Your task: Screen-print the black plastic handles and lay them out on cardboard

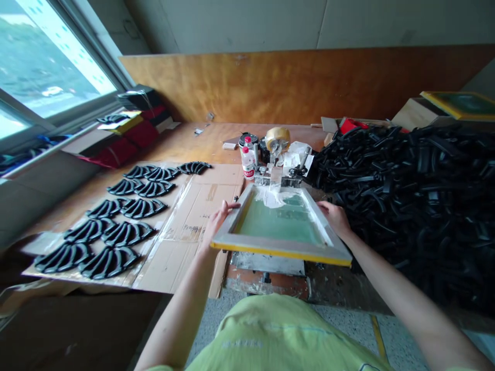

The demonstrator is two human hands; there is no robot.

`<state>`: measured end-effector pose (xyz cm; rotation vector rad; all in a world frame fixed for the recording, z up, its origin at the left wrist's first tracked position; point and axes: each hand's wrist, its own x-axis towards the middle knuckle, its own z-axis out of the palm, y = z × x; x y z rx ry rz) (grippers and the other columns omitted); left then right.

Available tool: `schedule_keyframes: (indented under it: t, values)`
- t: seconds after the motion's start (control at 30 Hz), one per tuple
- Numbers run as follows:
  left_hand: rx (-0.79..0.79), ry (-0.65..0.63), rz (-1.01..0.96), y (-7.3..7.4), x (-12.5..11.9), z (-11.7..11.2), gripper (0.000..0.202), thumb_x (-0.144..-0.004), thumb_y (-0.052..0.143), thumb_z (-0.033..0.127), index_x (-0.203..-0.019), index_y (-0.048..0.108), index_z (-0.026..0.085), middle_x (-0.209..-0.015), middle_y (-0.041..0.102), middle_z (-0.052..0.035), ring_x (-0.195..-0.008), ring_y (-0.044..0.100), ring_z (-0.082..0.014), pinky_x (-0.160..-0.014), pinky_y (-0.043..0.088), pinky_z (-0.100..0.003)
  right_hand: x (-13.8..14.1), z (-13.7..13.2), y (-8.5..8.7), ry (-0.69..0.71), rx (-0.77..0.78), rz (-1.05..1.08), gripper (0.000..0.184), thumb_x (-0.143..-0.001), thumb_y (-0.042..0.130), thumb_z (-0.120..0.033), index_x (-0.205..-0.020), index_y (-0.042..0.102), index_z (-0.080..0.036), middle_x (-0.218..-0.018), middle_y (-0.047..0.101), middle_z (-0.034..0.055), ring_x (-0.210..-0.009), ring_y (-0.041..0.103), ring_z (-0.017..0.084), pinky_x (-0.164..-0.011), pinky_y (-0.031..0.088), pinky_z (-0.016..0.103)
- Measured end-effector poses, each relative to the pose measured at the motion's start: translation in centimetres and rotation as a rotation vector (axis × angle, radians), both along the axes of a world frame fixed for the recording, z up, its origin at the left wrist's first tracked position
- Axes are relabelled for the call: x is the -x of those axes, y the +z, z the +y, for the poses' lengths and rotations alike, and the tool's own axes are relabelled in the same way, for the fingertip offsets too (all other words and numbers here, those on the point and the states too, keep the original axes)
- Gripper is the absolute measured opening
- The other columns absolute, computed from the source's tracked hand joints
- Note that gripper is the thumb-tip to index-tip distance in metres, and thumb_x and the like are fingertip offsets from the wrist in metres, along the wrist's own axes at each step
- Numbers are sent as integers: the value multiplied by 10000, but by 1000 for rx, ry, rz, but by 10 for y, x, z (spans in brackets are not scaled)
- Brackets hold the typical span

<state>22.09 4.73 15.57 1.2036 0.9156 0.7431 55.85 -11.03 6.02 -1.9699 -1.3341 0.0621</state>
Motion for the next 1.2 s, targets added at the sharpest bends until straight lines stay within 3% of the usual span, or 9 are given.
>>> schedule_keyframes:
  t: [0.1, 0.23, 0.3, 0.4, 0.53, 0.67, 0.77, 1.0, 1.2]
  values:
    - [105, -95, 141, -41, 20, -12, 628, -693, 695, 596, -1150, 657, 168, -694, 645, 5, -517, 538, -102, -460, 389, -195, -2, 36, 24, -7, -87, -57, 287, -877, 539, -245, -1120, 683, -197, -1128, 687, 83, -979, 660, 236, -881, 533, 390]
    - [58, -62, 209, -91, 26, -19, 823, -688, 708, 537, -1395, 473, 188, -721, 650, 14, -575, 569, -114, -534, 433, -210, 39, 107, 42, 135, -73, -268, 590, -781, 680, -177, -1347, 514, -177, -1386, 504, 117, -1260, 478, 271, -1019, 448, 423]
    - [29, -40, 235, -109, 25, -19, 793, -702, 694, 528, -1383, 487, 179, -735, 659, 0, -619, 597, -134, -567, 456, -227, 58, 133, 42, 168, 37, -360, 580, -757, 706, -150, -1310, 535, -157, -1314, 547, 132, -1227, 488, 286, -985, 456, 420]
    - [-12, -29, 262, -125, 24, -16, 681, -714, 682, 525, -1291, 574, 180, -782, 680, -24, -695, 629, -165, -611, 483, -252, 70, 149, 37, 192, 238, -401, 327, -790, 677, -163, -1113, 629, -154, -1099, 649, 117, -1066, 575, 265, -849, 481, 353]
    - [-36, -50, 281, -137, 26, -12, 650, -732, 662, 536, -1260, 588, 166, -825, 691, -40, -743, 635, -179, -646, 492, -266, 56, 141, 34, 212, 350, -373, 158, -858, 613, -253, -984, 642, -163, -952, 692, 85, -858, 630, 205, -725, 455, 281]
    - [-26, -89, 272, -143, 27, -9, 683, -741, 644, 560, -1281, 556, 151, -858, 695, -50, -761, 635, -183, -660, 492, -272, 44, 126, 31, 112, 410, -428, 181, -876, 553, -235, -1013, 631, -145, -989, 695, 121, -896, 636, 227, -742, 442, 285]
    - [-11, -104, 267, -146, 26, -7, 703, -744, 635, 571, -1296, 533, 147, -873, 691, -51, -755, 632, -178, -646, 484, -264, 55, 120, 28, 65, 468, -464, 194, -869, 513, -182, -1011, 636, -132, -1001, 693, 142, -941, 634, 248, -769, 440, 296]
    - [2, -131, 249, -149, 28, -6, 686, -769, 623, 553, -1317, 512, 155, -866, 680, -46, -754, 623, -169, -634, 472, -248, 85, 128, 42, 250, 456, -387, 215, -839, 594, -312, -978, 644, -155, -948, 709, 106, -844, 643, 235, -708, 438, 286]
    - [43, -116, 235, -147, 28, -7, 686, -758, 630, 566, -1312, 522, 176, -820, 673, -27, -683, 609, -150, -592, 456, -237, 80, 138, 37, 267, 340, -376, 110, -857, 545, -167, -899, 645, -149, -960, 686, 102, -925, 594, 222, -772, 425, 295]
